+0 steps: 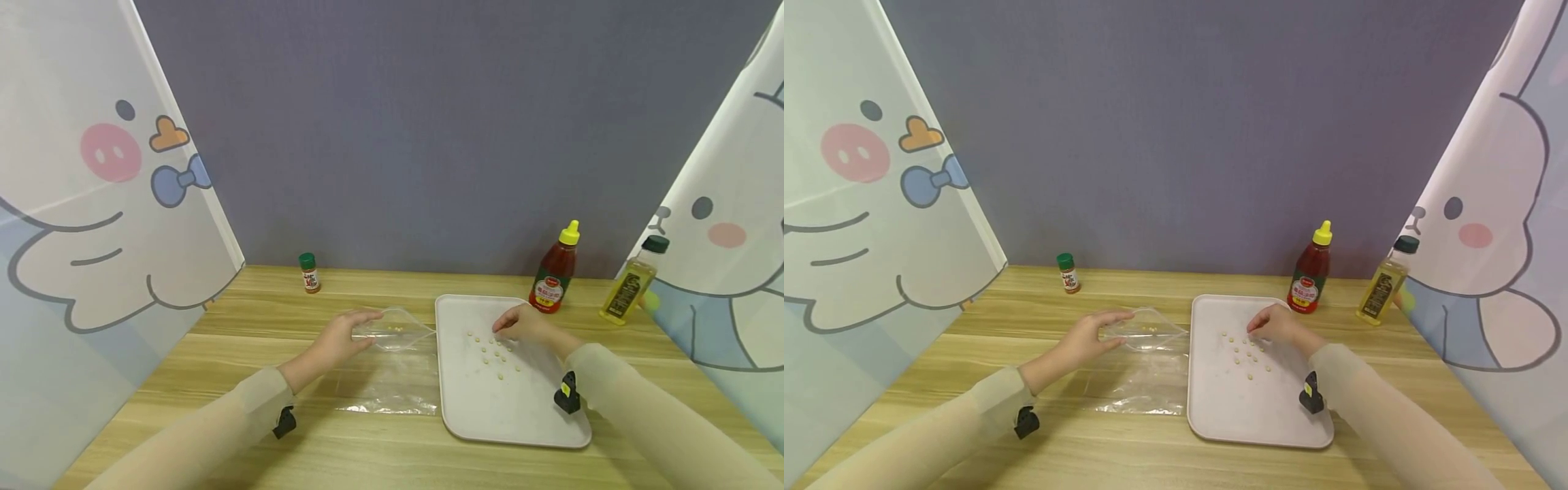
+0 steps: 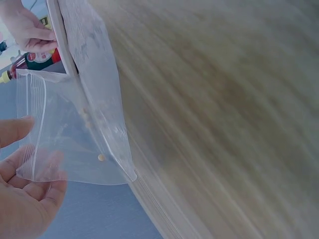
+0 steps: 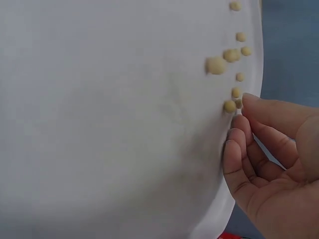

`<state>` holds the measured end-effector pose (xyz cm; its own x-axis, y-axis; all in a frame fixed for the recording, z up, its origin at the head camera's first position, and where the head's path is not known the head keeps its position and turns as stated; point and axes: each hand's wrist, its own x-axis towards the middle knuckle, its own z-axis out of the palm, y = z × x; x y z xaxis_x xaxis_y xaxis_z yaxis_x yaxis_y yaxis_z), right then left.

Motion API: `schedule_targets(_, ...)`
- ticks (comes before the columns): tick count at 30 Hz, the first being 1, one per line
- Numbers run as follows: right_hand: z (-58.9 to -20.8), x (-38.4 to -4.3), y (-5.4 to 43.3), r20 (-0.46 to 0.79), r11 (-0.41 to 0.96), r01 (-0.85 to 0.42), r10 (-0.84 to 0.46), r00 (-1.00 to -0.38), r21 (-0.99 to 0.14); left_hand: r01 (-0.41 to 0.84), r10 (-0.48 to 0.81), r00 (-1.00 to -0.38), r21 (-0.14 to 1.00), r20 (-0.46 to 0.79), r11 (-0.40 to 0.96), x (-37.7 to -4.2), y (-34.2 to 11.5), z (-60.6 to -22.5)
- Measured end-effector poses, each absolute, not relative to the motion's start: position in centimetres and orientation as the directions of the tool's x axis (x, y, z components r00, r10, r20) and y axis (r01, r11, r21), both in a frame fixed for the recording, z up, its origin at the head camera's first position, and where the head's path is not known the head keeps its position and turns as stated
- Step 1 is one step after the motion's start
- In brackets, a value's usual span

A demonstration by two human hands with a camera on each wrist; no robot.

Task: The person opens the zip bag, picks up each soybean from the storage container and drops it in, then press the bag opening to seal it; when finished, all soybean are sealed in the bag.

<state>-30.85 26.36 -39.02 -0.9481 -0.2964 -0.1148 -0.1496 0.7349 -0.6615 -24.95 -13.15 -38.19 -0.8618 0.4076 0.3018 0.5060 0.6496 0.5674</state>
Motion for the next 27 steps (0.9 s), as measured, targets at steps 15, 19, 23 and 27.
schedule_targets(15,-39.3,-31.0,26.4,-0.061,0.714,-0.224,-0.350,-0.935,-0.663,0.509,0.406,-0.860,0.559,0.309,0.655,-25.0,-13.2,-38.2)
schedule_targets(19,-38.8,-30.9,26.2,-0.078,0.716,-0.163,-0.291,-0.954,-0.678,0.512,0.405,-0.859,0.561,0.315,0.650,-25.0,-13.2,-38.3)
schedule_targets(23,-38.3,-30.9,26.0,-0.071,0.701,-0.138,-0.260,-0.963,-0.700,0.507,0.399,-0.862,0.566,0.314,0.650,-25.0,-13.2,-38.3)
schedule_targets(27,-37.7,-30.9,25.4,-0.051,0.646,-0.142,-0.270,-0.962,-0.750,0.506,0.399,-0.862,0.564,0.311,0.653,-25.0,-13.3,-38.4)
